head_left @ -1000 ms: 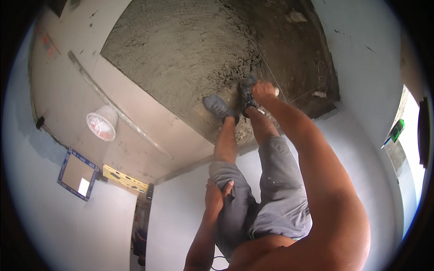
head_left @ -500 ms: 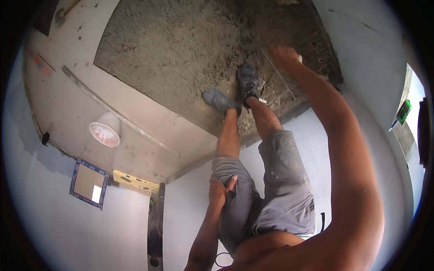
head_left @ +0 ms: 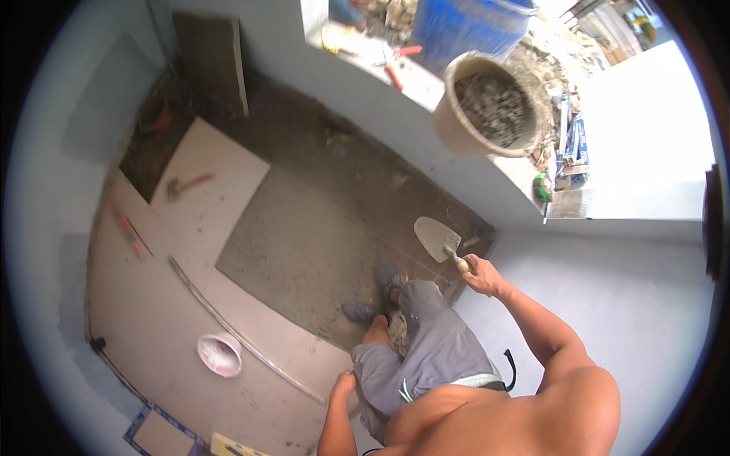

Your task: The person spreads wet cement on the floor using a trowel and levels it with a straightedge. He then places a large floor tile onto the prepared cement bed and taps it into place with a rubber mallet.

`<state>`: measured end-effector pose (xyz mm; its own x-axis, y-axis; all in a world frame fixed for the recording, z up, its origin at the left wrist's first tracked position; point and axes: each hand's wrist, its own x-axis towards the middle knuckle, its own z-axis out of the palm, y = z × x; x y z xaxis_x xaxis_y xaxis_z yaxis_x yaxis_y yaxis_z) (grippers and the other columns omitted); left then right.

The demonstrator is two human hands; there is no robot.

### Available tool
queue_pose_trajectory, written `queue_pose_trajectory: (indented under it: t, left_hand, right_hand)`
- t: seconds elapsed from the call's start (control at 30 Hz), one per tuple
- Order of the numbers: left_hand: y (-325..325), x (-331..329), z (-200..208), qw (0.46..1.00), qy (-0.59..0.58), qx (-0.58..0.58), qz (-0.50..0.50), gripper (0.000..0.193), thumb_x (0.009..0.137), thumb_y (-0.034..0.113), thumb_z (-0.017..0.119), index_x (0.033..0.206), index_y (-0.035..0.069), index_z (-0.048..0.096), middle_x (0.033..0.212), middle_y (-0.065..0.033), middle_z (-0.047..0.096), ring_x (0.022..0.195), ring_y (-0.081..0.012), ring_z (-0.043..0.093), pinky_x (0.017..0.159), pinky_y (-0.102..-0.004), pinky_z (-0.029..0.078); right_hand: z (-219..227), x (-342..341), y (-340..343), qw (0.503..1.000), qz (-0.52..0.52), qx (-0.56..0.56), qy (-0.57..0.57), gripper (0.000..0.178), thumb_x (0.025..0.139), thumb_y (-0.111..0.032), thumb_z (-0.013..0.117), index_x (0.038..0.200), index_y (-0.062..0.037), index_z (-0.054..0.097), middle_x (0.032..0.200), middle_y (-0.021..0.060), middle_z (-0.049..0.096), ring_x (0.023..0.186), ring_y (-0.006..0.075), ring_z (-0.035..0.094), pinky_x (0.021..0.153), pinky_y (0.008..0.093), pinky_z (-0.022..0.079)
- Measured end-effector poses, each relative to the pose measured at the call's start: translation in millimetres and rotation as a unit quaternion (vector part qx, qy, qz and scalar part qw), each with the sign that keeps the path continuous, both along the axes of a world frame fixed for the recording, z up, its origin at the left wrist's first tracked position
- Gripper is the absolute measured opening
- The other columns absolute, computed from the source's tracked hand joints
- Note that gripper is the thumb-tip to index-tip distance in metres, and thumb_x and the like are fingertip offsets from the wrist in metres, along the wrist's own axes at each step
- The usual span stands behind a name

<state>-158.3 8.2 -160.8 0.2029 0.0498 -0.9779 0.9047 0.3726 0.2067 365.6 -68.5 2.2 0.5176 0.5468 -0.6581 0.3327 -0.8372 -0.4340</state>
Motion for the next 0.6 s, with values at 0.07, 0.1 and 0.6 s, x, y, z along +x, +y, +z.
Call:
queue_pose_trajectory:
  t: [0.07, 0.1, 0.6]
  left_hand:
    - [44, 10, 41, 0.998, -0.003, -0.023, 0.053, 0.069, 0.092, 0.053, 0.060, 0.133, -0.001, 0.055, 0.127, -0.0172, 0.062, 0.116, -0.0285, 0.059, 0.097, -0.0403, 0.046]
    - [56, 12, 60, 0.995, 0.000, -0.039, 0.089, 0.066, 0.092, 0.052, 0.061, 0.132, 0.000, 0.056, 0.125, -0.0163, 0.063, 0.114, -0.0273, 0.060, 0.095, -0.0409, 0.047]
    - [105, -8, 84, 0.908, 0.104, 0.163, 0.372, 0.064, 0.093, 0.043, 0.064, 0.136, -0.001, 0.049, 0.126, -0.0202, 0.060, 0.110, -0.0327, 0.061, 0.093, -0.0478, 0.049]
  right_hand:
    - [79, -1, 10, 0.993, -0.036, 0.111, -0.024, 0.045, 0.086, -0.027, 0.063, 0.124, -0.0043, 0.053, 0.106, 0.0268, 0.066, 0.102, 0.0432, 0.062, 0.087, 0.0453, 0.050]
    - [114, 4, 14, 0.982, -0.035, 0.178, -0.045, 0.043, 0.087, -0.025, 0.064, 0.126, -0.0071, 0.054, 0.109, 0.0254, 0.066, 0.104, 0.0420, 0.063, 0.088, 0.0447, 0.050]
    - [289, 236, 162, 0.902, 0.131, -0.140, -0.386, 0.022, 0.086, -0.025, 0.065, 0.085, -0.0036, 0.070, 0.083, 0.0171, 0.071, 0.076, 0.0312, 0.070, 0.068, 0.0435, 0.055]
